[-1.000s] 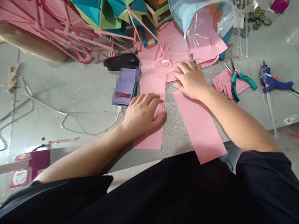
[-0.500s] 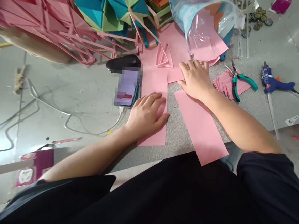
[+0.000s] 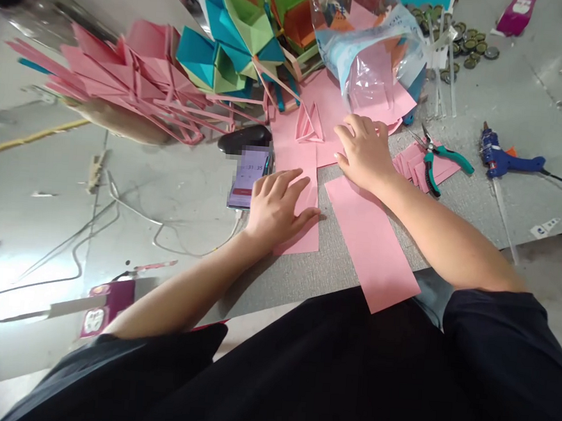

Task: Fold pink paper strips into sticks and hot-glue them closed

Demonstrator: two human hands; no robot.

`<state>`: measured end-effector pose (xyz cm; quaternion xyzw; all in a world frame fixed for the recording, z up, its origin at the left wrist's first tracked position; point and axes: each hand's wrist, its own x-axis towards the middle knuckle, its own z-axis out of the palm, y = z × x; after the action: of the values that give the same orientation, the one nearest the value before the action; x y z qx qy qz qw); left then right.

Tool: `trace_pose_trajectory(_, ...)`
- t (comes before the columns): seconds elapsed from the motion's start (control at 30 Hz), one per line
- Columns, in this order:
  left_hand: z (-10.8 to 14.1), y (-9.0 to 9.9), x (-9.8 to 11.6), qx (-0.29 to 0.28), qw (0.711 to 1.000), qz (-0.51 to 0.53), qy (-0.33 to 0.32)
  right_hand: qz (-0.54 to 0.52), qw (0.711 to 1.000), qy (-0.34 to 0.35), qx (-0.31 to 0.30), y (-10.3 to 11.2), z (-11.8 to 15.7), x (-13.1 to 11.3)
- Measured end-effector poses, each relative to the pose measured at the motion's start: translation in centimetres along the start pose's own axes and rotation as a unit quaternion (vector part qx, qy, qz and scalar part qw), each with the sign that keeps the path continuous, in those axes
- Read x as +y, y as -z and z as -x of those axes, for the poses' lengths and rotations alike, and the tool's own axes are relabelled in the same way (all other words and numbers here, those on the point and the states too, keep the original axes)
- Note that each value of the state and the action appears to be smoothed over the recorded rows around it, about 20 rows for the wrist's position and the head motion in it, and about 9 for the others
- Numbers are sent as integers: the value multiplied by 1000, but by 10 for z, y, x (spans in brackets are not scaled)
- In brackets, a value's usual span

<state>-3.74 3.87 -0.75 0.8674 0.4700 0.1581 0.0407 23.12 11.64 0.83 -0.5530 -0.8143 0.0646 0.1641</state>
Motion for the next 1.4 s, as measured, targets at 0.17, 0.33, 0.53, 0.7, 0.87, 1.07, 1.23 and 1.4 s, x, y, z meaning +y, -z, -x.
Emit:
trace_pose_trajectory(0.17,74,18,22,-26,999,11,-24,-4,1000,1,2,1,-1,0)
trace_pose_trajectory(0.33,118,0,39,-148,989,2,-32,26,999,-9,-29,0,-3,-2)
trace_pose_trajectory(0.53,78,-14,28,-157,987,16,-30,3,1000,12,6,5,0,-2)
trace_pose_trajectory(0.7,39,-21,23,-162,987,20,13,-6,999,22,31,3,0,1)
trace_pose_trajectory(0.87,50,-19,41,-131,990,10,47,0,1000,20,20,5,0,0)
trace_pose_trajectory(1.07,68,-20,52,-149,987,21,51,7,999,29,29,1,-1,2)
trace_pose_trajectory(1.23,41,-23,40,-164,984,11,69,5,997,37,60,-9,-4,7)
trace_pose_trajectory(1.4,18,-24,38,-163,982,12,96,2,997,39,68,-10,-4,4)
